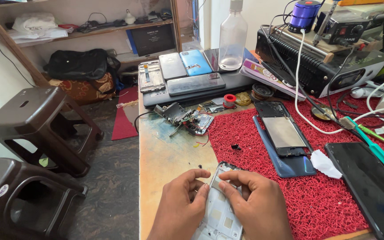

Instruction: The person handles a mobile phone frame by hand, removing a small grey component and then pressing it back into a slot on the chassis.

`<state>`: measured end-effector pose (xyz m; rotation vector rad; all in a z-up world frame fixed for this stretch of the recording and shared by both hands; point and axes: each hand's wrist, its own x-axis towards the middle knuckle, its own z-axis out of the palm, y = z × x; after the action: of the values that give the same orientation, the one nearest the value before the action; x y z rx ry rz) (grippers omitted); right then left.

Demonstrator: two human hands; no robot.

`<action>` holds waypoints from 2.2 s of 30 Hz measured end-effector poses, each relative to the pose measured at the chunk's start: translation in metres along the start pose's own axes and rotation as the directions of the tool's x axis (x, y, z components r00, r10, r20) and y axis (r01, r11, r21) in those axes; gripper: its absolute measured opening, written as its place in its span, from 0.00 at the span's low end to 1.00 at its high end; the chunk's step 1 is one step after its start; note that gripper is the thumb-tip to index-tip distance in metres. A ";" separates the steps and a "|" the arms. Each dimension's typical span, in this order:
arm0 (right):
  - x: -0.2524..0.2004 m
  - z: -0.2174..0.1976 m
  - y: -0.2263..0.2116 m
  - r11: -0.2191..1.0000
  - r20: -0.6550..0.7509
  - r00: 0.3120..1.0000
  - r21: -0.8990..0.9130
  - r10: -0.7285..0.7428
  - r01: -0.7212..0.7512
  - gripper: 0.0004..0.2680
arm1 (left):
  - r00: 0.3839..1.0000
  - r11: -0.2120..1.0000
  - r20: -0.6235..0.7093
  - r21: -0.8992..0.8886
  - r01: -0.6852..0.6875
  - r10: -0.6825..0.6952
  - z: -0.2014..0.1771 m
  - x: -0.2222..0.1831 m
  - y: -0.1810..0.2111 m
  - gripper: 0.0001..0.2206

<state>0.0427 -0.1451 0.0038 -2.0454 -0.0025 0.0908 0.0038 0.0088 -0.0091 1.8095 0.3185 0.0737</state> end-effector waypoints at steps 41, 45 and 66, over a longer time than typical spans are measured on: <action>0.003 -0.001 0.033 0.949 0.012 0.976 0.236 -0.219 0.210 0.07 | 0.964 0.959 -0.056 0.133 -0.252 0.261 0.005 -0.008 -0.004 0.07; 0.000 -0.005 0.029 0.930 0.024 0.963 0.269 -0.268 0.252 0.07 | 0.968 0.967 -0.019 0.050 -0.248 0.249 0.004 -0.002 -0.012 0.06; -0.008 -0.008 0.036 0.856 -0.026 0.899 0.295 -0.438 0.426 0.05 | 0.970 0.948 0.086 -0.249 -0.201 0.228 -0.003 0.028 -0.042 0.13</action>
<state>0.0343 -0.1688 -0.0238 -1.6988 -0.4515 -0.1422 0.0227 0.0285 -0.0518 1.5956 0.0276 0.1549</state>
